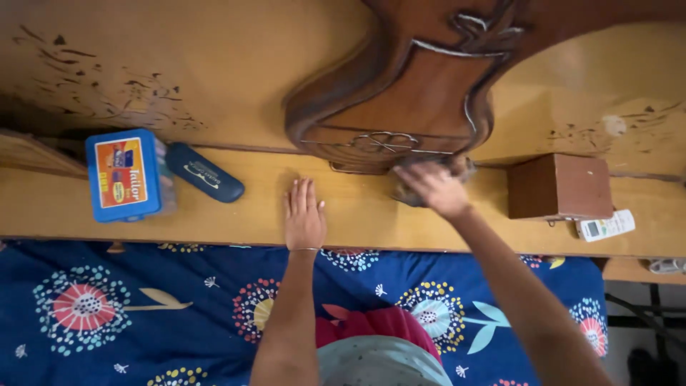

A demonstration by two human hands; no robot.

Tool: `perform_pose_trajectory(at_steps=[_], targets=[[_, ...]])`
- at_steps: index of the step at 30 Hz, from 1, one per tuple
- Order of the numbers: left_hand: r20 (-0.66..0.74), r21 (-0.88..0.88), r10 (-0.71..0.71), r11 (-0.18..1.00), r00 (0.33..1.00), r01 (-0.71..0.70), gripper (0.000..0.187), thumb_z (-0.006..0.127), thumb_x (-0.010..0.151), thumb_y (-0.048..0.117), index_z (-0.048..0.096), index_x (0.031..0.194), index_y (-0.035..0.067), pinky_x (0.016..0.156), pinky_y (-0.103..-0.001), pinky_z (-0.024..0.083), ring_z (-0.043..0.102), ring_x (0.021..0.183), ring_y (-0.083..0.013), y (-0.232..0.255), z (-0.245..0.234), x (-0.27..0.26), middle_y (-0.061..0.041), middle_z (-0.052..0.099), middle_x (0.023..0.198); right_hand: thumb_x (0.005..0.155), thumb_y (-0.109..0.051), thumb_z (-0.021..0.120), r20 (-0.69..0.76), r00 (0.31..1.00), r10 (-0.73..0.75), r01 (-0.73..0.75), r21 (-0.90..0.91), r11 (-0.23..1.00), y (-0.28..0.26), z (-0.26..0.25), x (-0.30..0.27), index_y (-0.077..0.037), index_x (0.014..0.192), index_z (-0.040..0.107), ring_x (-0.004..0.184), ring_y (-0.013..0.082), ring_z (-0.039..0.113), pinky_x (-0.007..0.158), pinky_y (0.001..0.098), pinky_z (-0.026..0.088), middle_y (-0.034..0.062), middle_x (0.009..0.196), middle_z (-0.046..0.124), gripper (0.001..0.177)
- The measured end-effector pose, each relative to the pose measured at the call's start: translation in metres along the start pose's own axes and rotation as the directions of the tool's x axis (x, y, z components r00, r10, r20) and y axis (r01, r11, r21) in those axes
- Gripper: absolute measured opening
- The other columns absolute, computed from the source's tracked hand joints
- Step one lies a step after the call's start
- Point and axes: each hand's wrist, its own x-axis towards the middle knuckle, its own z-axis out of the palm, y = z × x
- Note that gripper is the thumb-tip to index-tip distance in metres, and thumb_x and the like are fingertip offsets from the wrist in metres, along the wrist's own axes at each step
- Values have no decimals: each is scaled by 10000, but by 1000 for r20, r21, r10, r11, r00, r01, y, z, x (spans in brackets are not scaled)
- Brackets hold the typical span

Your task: The person wipes a wooden headboard with a cloth, moving a small box and a remote control aside to reach the surface. They continue wiping the headboard and surrounding areas, then return the items to their original positions.

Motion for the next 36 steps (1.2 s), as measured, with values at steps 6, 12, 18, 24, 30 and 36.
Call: perform_pose_trajectory(at_steps=[6, 12, 18, 24, 30, 36], targets=[[12, -15, 2, 1000, 1000, -2, 576, 549, 1003, 238, 408, 1517, 17, 1236, -522, 253, 339, 1501, -334, -1, 4, -2, -129, 424, 1574, 880, -34, 678, -505, 834, 222, -262, -10, 965, 11, -93, 51, -214, 1431, 647, 1192, 349, 463, 1020, 516, 451, 96, 1330, 448, 580], [-17, -29, 22, 999, 1000, -23, 553, 516, 1025, 235, 416, 1522, 14, 1245, -534, 252, 340, 1509, -344, -1, 0, -1, -131, 429, 1572, 789, -156, 717, -217, 963, 159, -197, -168, 966, -35, 9, 45, -335, 1354, 692, 1149, 218, 511, 970, 483, 402, -54, 1207, 571, 593], [-21, 25, 24, 999, 999, -24, 523, 526, 1012, 263, 462, 1480, 39, 1213, -539, 265, 354, 1484, -347, -3, 4, -3, -112, 456, 1546, 738, -62, 694, -167, 930, 329, -325, 49, 944, -17, 12, -7, -299, 1375, 670, 1174, 354, 512, 1065, 497, 407, 69, 1255, 542, 680], [4, -8, 21, 1000, 1000, -21, 519, 520, 1013, 271, 465, 1465, 23, 1226, -534, 263, 363, 1482, -340, -6, 8, -2, -121, 463, 1534, 800, 9, 723, -716, 588, 376, -367, 178, 913, 9, -79, 74, -141, 1279, 580, 1236, 345, 489, 1087, 490, 378, 132, 1302, 456, 522], [-11, -16, 32, 999, 999, -32, 564, 520, 998, 259, 435, 1478, -25, 1230, -521, 247, 346, 1481, -354, -8, 14, -3, -149, 443, 1549, 693, -60, 738, -437, 880, 185, -178, 56, 982, -43, -67, 148, -174, 1119, 739, 1093, 258, 658, 928, 472, 521, 56, 1174, 697, 441], [-4, -44, 4, 999, 1000, -4, 570, 530, 1005, 262, 420, 1496, -5, 1243, -513, 251, 340, 1494, -351, -8, 9, -2, -135, 428, 1548, 747, -134, 689, -88, 978, -192, 194, 14, 981, -83, -46, 157, -136, 1317, 742, 1217, 190, 645, 783, 313, 535, 33, 1422, 642, 572]])
